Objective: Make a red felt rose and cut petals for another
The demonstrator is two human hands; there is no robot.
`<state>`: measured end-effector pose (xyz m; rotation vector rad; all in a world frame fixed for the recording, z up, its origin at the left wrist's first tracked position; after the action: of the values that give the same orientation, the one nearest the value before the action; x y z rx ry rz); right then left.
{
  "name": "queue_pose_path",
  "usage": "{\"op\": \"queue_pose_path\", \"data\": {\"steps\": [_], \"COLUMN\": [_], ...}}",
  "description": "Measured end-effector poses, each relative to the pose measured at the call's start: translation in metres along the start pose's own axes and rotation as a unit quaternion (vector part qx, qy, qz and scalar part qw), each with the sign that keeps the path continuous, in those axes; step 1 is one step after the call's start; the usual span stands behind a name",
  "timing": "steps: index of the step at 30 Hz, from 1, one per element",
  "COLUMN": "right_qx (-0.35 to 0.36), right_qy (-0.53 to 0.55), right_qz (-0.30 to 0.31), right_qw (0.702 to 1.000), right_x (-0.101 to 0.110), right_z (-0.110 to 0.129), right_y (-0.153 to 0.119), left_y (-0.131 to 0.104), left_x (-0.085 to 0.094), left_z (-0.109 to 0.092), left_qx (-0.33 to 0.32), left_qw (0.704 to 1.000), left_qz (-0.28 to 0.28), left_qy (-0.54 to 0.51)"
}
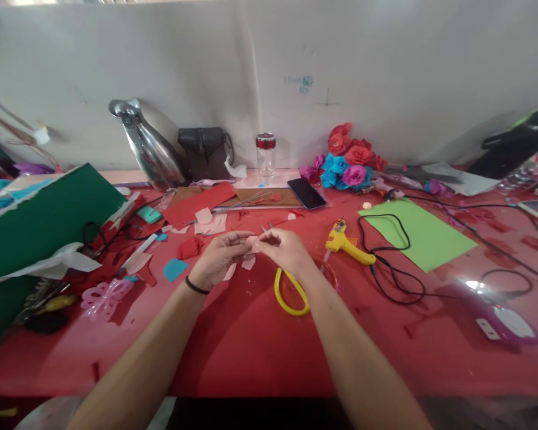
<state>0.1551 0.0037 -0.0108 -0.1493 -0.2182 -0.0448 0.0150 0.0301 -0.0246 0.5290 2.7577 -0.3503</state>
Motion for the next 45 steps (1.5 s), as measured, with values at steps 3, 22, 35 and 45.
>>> {"op": "queue_pose_path", "data": {"steps": [3, 22, 35, 45], "right_qx": [0.007, -0.018, -0.065, -0.048], "right_qy": [0.002, 0.078, 0.099, 0.125], "right_qz": [-0.006, 0.008, -0.065, -0.047], "right_qw": [1.000, 0.997, 0.991, 0.990], "right_x": [-0.002, -0.005, 0.000, -0.008], "right_z": [-0.002, -0.005, -0.014, -0.016], "right_y": [0.001, 0.003, 0.006, 0.005], "left_y": [0.000, -0.001, 0.004, 0.002], "left_x": [-0.001, 0.000, 0.015, 0.004], "left_z": [0.000, 0.000, -0.007, -0.004], "left_qx": [0.000, -0.007, -0.015, -0.026], "left_qw": [1.000, 0.996, 0.993, 0.994], "left_qz": [0.004, 0.013, -0.058, -0.035], "left_qy": [0.006, 0.085, 0.102, 0.099]}}
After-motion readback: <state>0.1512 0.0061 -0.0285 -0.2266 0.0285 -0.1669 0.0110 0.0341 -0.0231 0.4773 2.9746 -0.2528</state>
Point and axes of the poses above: each hand's wrist, its own y-axis towards the middle knuckle, its own x-axis out of the back of the hand, z = x × y, the point moved 5 cm from there along y, towards the middle knuckle, and after that the axes turned 5 degrees about -x, right-handed, at the moved point
